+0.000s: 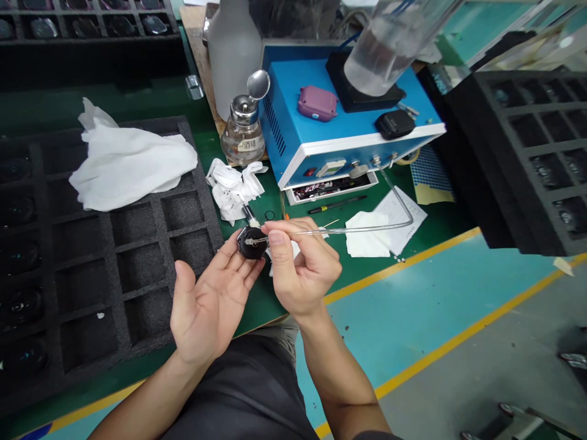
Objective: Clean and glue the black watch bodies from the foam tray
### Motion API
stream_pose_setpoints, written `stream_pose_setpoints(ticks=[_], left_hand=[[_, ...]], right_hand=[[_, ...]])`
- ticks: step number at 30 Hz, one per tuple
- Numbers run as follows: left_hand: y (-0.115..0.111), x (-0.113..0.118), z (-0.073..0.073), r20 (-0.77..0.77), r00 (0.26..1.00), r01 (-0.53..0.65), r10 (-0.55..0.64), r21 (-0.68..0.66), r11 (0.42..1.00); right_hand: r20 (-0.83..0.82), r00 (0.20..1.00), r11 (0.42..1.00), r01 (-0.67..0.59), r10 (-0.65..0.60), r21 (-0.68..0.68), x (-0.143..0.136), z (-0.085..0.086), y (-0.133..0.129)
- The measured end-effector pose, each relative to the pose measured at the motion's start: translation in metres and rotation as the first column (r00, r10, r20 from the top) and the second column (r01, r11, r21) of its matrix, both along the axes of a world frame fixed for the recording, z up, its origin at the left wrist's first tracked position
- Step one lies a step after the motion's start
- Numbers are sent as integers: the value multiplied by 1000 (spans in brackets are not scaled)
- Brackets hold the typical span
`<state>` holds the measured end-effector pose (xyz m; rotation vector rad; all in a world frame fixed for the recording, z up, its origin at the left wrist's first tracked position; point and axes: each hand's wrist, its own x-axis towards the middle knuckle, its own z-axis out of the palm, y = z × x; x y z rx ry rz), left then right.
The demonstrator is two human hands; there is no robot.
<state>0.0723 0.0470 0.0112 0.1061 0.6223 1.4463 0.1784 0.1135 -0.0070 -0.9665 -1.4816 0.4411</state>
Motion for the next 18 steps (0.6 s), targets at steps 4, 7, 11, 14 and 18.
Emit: stream_pose_setpoints(ticks=[4, 7, 11, 14, 18], left_hand=[[0, 0, -1, -1, 1000, 1, -1, -2, 1000], [0, 0, -2, 0, 1000, -2, 2, -5, 1000], [0, 0, -2, 1, 1000, -2, 2, -3, 1000], [-1, 0, -3, 5, 1000, 0, 0, 10, 1000], [0, 0, -4, 10, 1000, -3, 3, 21, 1000]], right_hand=[[3, 1000, 1000, 3, -3, -12, 0, 0, 0], [-1, 1000, 1000, -1, 1, -18, 0, 0, -1], [11, 1000, 1000, 9, -9, -21, 0, 1, -1], [27, 1000, 1000, 15, -14, -23, 0, 1, -1], [23, 1000, 1000, 12, -11, -22, 0, 2, -1]])
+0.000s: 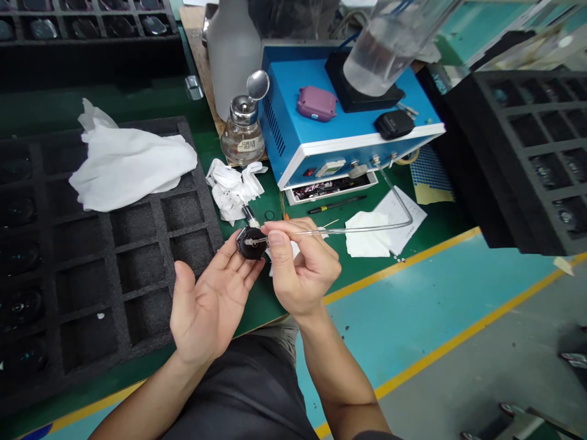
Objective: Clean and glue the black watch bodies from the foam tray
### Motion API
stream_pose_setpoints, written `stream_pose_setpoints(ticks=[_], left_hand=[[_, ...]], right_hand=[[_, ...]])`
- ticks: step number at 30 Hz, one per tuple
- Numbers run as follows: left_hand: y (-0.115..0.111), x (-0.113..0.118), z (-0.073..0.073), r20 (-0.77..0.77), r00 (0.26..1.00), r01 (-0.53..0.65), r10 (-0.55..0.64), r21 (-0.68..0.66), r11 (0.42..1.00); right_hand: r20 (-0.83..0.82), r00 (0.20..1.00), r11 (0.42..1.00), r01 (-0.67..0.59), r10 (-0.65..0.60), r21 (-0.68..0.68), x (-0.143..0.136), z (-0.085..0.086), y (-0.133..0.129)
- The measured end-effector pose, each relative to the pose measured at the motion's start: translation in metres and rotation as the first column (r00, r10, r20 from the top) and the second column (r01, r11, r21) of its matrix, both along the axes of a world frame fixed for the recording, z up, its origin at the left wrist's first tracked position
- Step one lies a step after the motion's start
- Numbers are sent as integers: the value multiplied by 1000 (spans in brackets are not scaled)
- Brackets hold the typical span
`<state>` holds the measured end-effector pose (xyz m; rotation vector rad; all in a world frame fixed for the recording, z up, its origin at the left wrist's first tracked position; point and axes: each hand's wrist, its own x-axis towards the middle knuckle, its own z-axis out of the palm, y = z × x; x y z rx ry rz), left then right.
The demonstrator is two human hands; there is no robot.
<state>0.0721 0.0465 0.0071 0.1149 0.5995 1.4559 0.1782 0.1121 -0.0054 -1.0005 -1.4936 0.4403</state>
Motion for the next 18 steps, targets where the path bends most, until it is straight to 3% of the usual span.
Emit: stream_pose_setpoints(ticks=[18], left_hand=[[0, 0, 2, -11, 1000, 7, -7, -23, 1000]], right_hand=[[-19, 1000, 1000, -7, 7, -2, -1, 0, 0]])
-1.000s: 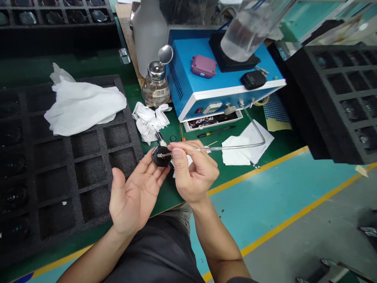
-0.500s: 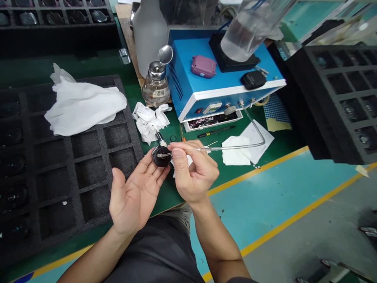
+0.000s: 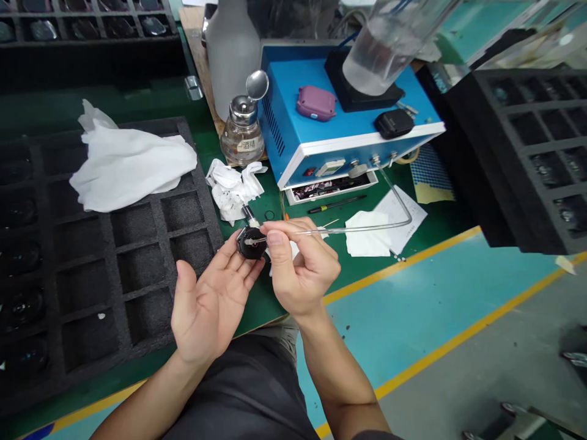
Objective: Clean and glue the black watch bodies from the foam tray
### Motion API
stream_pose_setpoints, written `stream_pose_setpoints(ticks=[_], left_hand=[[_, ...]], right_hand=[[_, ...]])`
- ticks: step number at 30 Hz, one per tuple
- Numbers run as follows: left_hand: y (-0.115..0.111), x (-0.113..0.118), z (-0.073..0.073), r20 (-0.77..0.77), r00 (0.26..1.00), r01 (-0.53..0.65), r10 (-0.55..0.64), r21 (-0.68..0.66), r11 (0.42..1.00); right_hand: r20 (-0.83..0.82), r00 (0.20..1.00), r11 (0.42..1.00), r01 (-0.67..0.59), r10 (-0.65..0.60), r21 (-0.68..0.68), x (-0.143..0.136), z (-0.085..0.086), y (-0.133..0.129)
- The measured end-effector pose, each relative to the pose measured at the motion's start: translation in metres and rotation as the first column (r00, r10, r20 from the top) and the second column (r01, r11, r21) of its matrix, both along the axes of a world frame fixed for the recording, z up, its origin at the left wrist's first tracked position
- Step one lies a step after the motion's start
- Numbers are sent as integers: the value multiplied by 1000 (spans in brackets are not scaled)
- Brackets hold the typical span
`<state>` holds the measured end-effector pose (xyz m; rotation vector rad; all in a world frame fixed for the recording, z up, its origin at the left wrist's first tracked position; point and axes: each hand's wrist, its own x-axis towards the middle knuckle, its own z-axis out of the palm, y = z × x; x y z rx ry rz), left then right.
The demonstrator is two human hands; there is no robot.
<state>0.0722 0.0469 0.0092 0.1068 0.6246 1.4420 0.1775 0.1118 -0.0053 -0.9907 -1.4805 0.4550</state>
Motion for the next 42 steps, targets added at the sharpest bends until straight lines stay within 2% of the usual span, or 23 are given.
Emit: stream_pose_setpoints(ticks=[20, 29, 42], left_hand=[[1, -1, 2, 3, 1000, -9, 9, -12, 1000], [1, -2, 1, -1, 1000, -23, 23, 5, 1000], [7, -6, 8, 73, 997, 18, -13, -62, 998]], right_hand=[[10, 1000, 1000, 2, -2, -10, -1, -1, 0], [-6, 998, 998, -61, 61, -14, -1, 1, 3], [136, 983, 992, -122, 124, -18, 3, 15, 13]])
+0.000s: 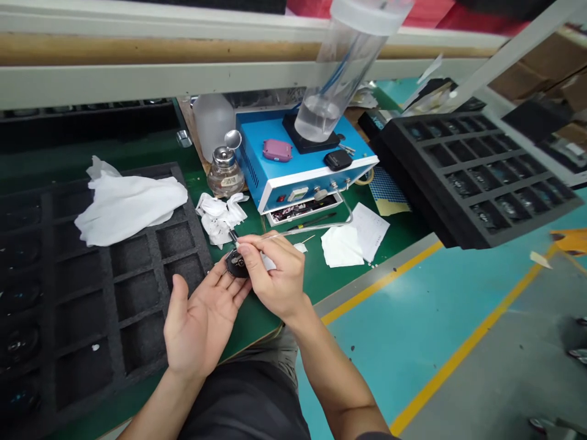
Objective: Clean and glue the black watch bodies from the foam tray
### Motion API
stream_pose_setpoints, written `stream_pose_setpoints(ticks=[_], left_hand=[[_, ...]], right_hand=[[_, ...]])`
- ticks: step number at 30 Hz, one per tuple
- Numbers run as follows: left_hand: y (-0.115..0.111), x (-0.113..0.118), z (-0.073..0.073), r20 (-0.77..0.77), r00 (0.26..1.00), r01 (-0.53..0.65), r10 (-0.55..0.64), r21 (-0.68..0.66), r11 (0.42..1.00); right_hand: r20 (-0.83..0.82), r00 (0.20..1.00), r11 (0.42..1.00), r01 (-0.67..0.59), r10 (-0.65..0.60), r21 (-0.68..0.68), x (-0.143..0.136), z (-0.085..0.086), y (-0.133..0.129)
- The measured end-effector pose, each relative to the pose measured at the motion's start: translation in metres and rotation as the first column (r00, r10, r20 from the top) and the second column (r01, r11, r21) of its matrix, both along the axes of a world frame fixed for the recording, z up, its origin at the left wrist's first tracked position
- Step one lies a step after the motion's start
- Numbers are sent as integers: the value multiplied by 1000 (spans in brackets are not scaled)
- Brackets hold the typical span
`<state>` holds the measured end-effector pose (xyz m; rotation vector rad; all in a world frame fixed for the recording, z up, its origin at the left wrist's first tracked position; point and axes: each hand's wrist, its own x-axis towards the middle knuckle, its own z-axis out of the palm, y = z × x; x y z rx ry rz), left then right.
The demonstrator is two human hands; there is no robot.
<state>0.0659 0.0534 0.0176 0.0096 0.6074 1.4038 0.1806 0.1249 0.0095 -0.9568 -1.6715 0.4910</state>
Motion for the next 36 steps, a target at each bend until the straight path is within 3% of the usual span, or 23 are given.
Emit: stream_pose_setpoints(ticks=[13, 36], left_hand=[[1, -1, 1, 16, 1000, 21, -21, -16, 1000], [0, 0, 0, 16, 1000, 18, -17, -22, 1000]], right_hand=[[99, 994, 999, -51, 52, -4, 5, 8, 5], [105, 993, 998, -55, 55, -2, 5, 10, 3]])
